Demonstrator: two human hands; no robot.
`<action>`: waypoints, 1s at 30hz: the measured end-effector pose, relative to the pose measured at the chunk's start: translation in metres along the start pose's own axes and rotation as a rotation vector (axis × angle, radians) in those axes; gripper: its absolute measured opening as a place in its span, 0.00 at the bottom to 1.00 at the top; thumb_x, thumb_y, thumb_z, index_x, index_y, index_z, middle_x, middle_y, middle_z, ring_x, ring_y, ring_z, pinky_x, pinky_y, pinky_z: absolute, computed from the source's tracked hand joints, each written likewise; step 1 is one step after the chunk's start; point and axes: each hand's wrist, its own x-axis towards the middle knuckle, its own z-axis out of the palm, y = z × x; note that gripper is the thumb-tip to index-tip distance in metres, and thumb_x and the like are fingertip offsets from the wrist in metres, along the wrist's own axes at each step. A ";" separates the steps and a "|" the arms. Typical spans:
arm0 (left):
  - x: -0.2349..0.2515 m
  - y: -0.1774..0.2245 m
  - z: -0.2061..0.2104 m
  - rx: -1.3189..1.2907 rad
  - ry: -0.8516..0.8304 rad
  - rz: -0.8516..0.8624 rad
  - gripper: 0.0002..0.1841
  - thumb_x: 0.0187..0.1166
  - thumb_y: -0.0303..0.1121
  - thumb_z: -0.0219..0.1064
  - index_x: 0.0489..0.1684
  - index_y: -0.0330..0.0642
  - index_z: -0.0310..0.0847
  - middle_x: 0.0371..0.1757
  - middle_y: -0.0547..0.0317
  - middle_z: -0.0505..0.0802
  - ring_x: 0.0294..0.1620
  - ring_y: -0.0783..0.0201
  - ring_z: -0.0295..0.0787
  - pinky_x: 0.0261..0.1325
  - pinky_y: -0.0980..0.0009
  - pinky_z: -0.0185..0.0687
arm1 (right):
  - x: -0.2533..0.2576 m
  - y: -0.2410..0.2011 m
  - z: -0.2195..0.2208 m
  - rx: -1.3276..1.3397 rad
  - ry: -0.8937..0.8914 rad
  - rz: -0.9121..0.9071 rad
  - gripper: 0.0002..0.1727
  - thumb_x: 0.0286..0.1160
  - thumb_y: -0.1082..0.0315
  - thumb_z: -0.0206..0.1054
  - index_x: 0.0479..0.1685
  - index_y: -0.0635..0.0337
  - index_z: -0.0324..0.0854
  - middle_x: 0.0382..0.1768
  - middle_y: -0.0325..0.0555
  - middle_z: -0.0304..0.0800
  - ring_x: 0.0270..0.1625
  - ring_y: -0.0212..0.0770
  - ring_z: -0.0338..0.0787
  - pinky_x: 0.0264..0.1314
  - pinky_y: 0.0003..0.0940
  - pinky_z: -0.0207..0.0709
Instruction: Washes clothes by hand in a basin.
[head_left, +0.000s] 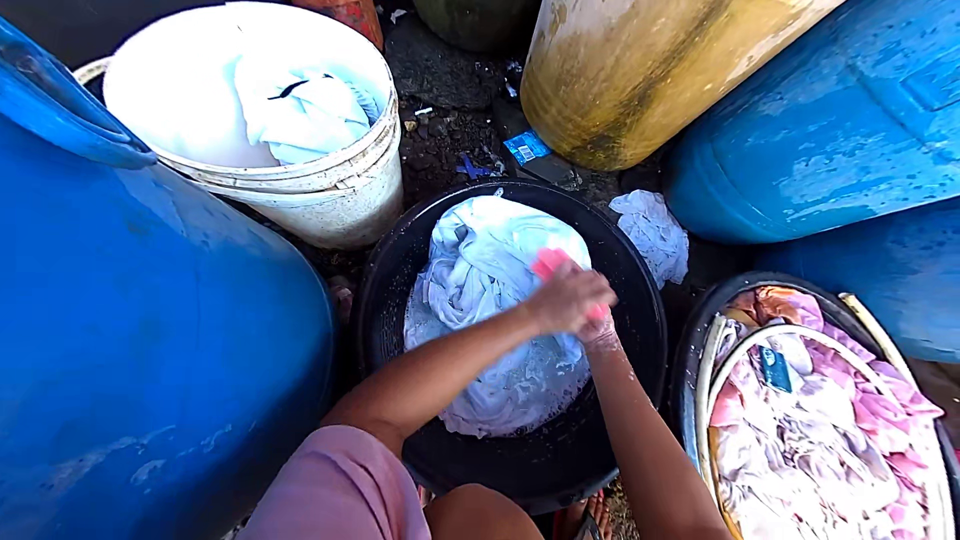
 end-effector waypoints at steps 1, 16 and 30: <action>0.000 -0.025 -0.010 0.045 -0.024 -0.088 0.20 0.61 0.21 0.78 0.55 0.37 0.91 0.60 0.43 0.94 0.68 0.42 0.87 0.72 0.34 0.70 | 0.002 -0.002 0.004 0.014 -0.032 0.058 0.18 0.93 0.68 0.35 0.62 0.61 0.71 0.44 0.45 0.86 0.45 0.36 0.88 0.50 0.32 0.84; 0.030 0.023 -0.069 0.057 -0.534 -0.647 0.31 0.68 0.33 0.78 0.74 0.36 0.78 0.72 0.35 0.84 0.76 0.34 0.77 0.76 0.31 0.67 | 0.020 -0.025 0.023 -0.285 -0.012 -0.014 0.19 0.92 0.68 0.40 0.56 0.63 0.79 0.40 0.45 0.90 0.41 0.33 0.89 0.45 0.30 0.84; -0.046 0.066 0.038 -0.085 -1.142 -0.822 0.27 0.80 0.27 0.67 0.77 0.21 0.70 0.81 0.27 0.75 0.85 0.32 0.68 0.81 0.37 0.66 | 0.031 -0.043 0.060 -1.236 -0.233 -0.198 0.14 0.80 0.69 0.70 0.56 0.72 0.83 0.47 0.58 0.88 0.44 0.43 0.84 0.53 0.40 0.77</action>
